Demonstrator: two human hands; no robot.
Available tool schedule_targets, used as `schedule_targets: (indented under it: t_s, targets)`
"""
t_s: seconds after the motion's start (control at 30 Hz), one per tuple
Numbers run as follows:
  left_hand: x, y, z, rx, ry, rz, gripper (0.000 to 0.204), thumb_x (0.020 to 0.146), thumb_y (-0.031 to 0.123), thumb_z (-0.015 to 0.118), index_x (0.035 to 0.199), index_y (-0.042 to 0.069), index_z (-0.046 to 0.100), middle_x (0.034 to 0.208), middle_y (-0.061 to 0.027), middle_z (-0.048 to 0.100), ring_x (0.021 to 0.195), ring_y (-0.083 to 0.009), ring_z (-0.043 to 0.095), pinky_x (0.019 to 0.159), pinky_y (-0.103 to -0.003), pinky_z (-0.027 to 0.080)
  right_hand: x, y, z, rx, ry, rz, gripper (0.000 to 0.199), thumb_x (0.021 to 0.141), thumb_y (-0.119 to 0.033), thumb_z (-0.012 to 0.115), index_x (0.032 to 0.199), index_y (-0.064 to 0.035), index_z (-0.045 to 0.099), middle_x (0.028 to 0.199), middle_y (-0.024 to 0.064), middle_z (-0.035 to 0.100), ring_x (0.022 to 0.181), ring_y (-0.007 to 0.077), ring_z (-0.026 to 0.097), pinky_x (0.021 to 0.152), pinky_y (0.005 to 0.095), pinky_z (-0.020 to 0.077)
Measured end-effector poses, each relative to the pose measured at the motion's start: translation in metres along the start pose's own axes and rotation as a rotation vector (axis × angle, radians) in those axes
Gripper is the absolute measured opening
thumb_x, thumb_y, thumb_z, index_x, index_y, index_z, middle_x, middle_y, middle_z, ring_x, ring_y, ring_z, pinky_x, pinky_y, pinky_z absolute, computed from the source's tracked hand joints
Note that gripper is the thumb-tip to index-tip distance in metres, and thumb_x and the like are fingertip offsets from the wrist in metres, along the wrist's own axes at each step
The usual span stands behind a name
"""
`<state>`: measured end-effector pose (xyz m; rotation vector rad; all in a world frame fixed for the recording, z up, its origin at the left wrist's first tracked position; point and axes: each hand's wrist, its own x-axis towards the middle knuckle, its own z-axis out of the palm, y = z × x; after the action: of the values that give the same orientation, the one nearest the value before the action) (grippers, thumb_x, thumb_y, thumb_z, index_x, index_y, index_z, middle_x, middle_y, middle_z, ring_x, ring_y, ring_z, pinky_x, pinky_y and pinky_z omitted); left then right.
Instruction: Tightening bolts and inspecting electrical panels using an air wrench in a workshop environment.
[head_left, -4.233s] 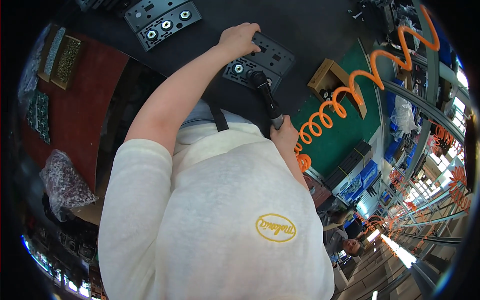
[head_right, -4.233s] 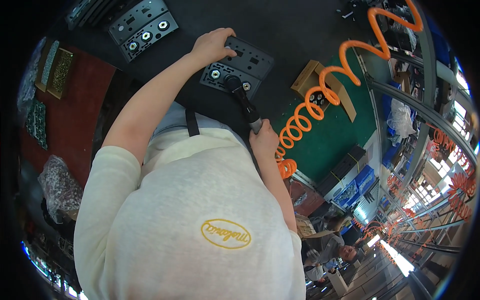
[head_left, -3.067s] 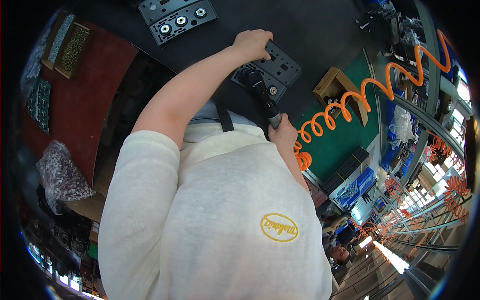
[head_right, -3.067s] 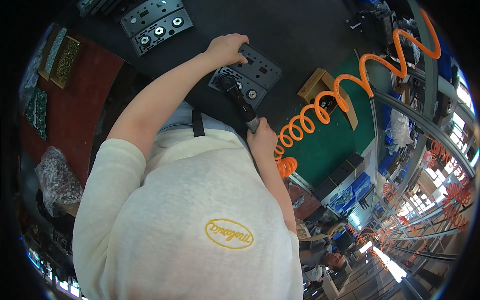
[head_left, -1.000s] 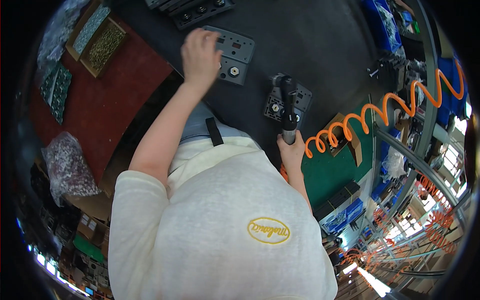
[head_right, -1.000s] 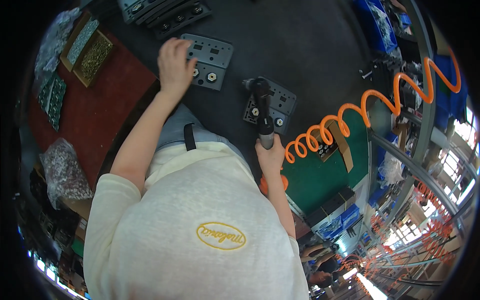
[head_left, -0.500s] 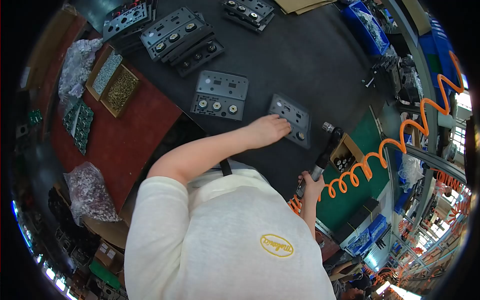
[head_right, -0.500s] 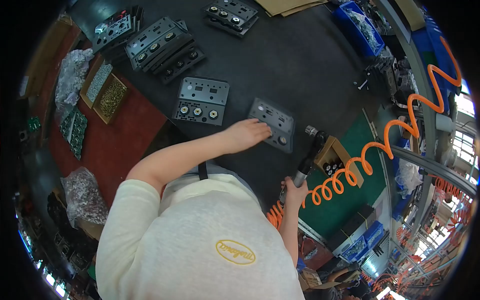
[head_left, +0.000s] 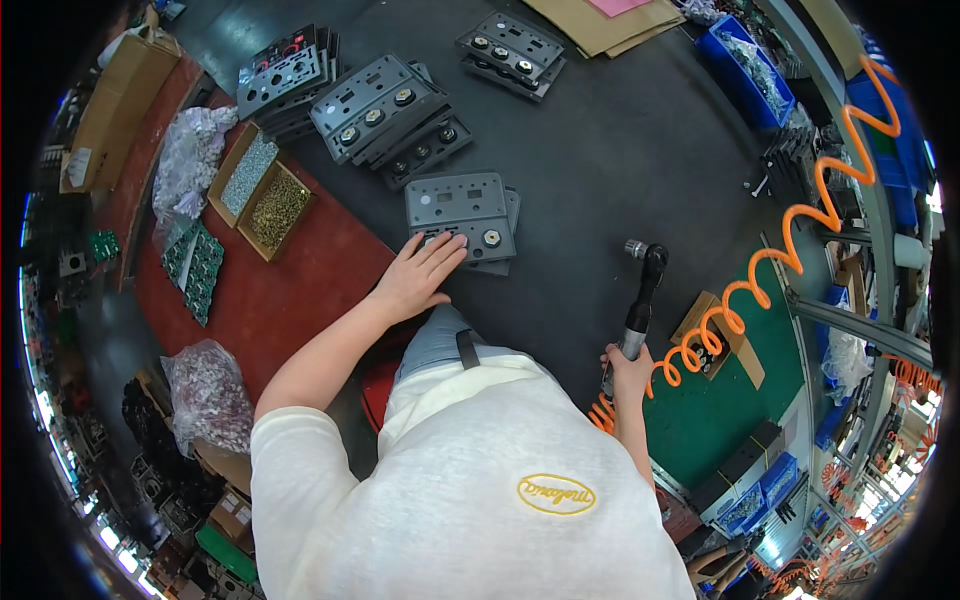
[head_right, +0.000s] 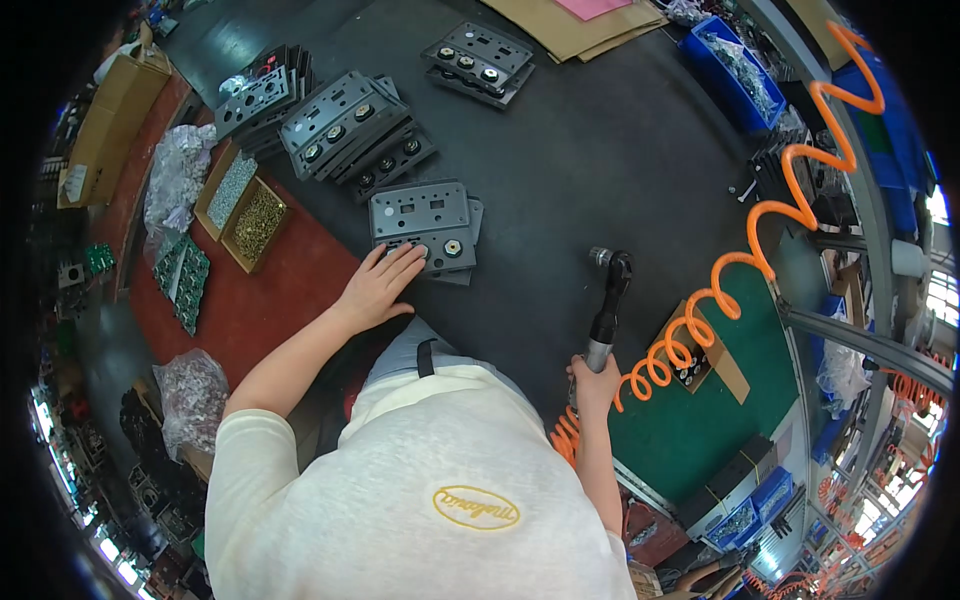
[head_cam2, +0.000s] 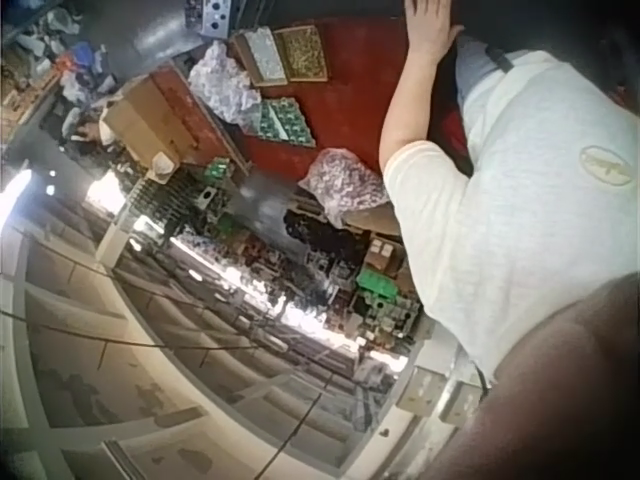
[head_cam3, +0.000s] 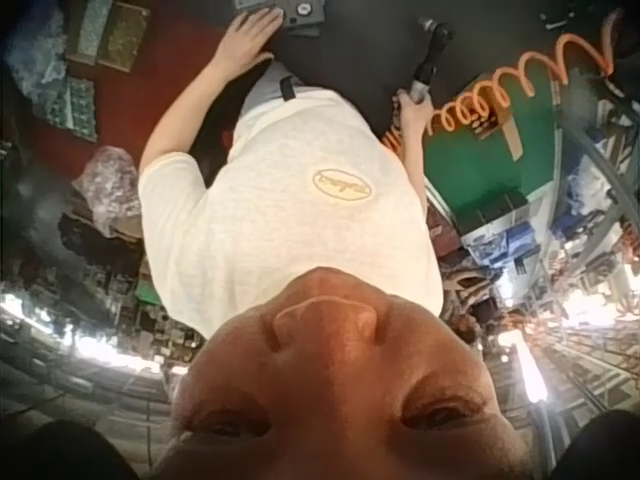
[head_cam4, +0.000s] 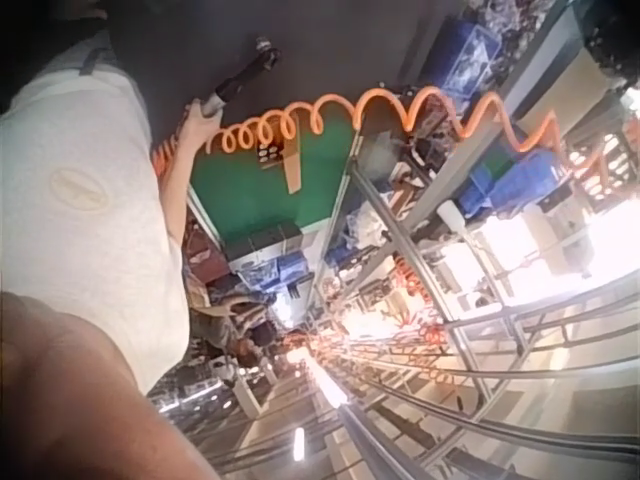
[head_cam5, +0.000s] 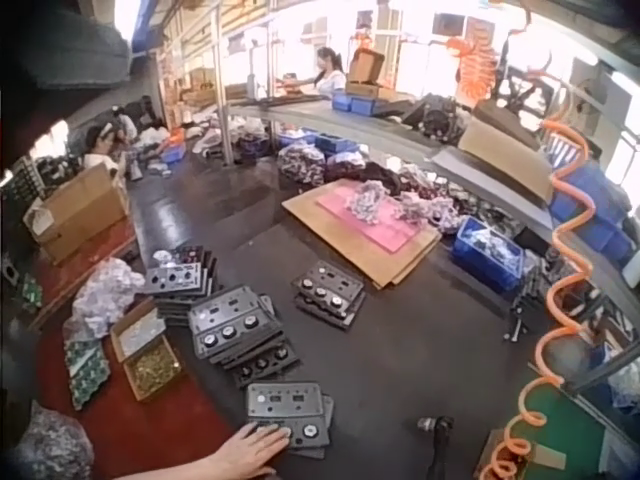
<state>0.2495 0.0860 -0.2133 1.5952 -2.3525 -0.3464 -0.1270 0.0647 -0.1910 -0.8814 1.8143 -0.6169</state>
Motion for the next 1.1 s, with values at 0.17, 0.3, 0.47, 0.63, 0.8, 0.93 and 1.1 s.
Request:
schedule_targets:
  t_s: [0.17, 0.3, 0.47, 0.63, 0.8, 0.93, 1.1]
  targets:
    - [0.01, -0.015, 0.017, 0.153, -0.01, -0.078, 0.06, 0.069, 0.014, 0.067, 0.126, 0.006, 0.049, 0.131, -0.0128, 0.049, 0.117, -0.0259, 0.05, 0.095, -0.04, 0.041, 0.009, -0.011, 0.015, -0.026, -0.018, -0.054, 0.015, 0.077, -0.005, 0.063, 0.087, 0.0007, 0.054, 0.067, 0.0064, 0.059, 0.058, 0.0117, 0.058, 0.053, 0.0253, 0.0449]
    - [0.07, -0.012, -0.039, -0.224, -0.02, -0.111, 0.055, 0.071, 0.025, 0.076, 0.116, 0.003, 0.054, 0.128, -0.0176, 0.05, 0.125, -0.0346, 0.042, 0.102, -0.042, 0.037, 0.008, -0.018, 0.017, -0.088, -0.018, -0.023, 0.015, 0.077, -0.003, 0.063, 0.088, 0.0008, 0.054, 0.071, 0.0067, 0.06, 0.06, 0.0127, 0.06, 0.054, 0.0263, 0.0469]
    - [0.221, -0.123, -0.046, -0.182, 0.502, -0.316, 0.05, 0.077, 0.026, 0.07, 0.116, -0.001, 0.053, 0.13, -0.021, 0.047, 0.123, -0.0401, 0.041, 0.103, -0.046, 0.034, 0.003, -0.019, 0.023, -0.071, 0.021, 0.027, 0.014, 0.077, -0.002, 0.063, 0.087, 0.001, 0.054, 0.07, 0.0068, 0.059, 0.058, 0.0132, 0.06, 0.053, 0.0254, 0.0467]
    - [0.329, -0.202, -0.032, -0.137, 0.24, -0.937, 0.064, 0.074, 0.038, 0.07, 0.122, 0.0, 0.051, 0.127, -0.0227, 0.049, 0.117, -0.0397, 0.047, 0.097, -0.048, 0.04, -0.009, 0.001, 0.026, -0.075, 0.126, 0.036, 0.015, 0.076, -0.002, 0.065, 0.085, 0.0017, 0.054, 0.069, 0.0064, 0.059, 0.057, 0.0133, 0.059, 0.053, 0.0256, 0.0471]
    - [0.333, -0.278, 0.021, -0.675, 0.155, -1.147, 0.064, 0.074, 0.025, 0.075, 0.128, 0.004, 0.046, 0.106, -0.0142, 0.064, 0.094, -0.0308, 0.063, 0.076, -0.048, 0.053, -0.036, 0.004, 0.027, -0.012, 0.25, 0.136, 0.019, 0.074, -0.01, 0.067, 0.084, 0.0014, 0.056, 0.064, 0.0088, 0.061, 0.057, 0.0152, 0.059, 0.054, 0.0296, 0.0455]
    - [0.326, -0.241, -0.001, -1.133, -0.016, -1.107, 0.063, 0.076, 0.004, 0.074, 0.132, 0.01, 0.044, 0.107, -0.0079, 0.064, 0.087, -0.0211, 0.065, 0.064, -0.037, 0.054, -0.04, 0.01, 0.021, -0.008, 0.281, 0.167, 0.019, 0.073, -0.01, 0.067, 0.083, 0.0015, 0.056, 0.064, 0.0092, 0.061, 0.057, 0.0144, 0.059, 0.054, 0.0293, 0.0454]
    - [0.32, -0.155, 0.004, -0.924, -0.179, -0.907, 0.07, 0.071, 0.008, 0.078, 0.133, 0.008, 0.043, 0.108, -0.0083, 0.063, 0.089, -0.0231, 0.064, 0.065, -0.039, 0.052, -0.035, 0.013, 0.006, -0.03, 0.259, 0.154, 0.02, 0.072, -0.011, 0.067, 0.082, 0.0015, 0.056, 0.064, 0.0092, 0.061, 0.057, 0.0153, 0.059, 0.055, 0.0297, 0.046]
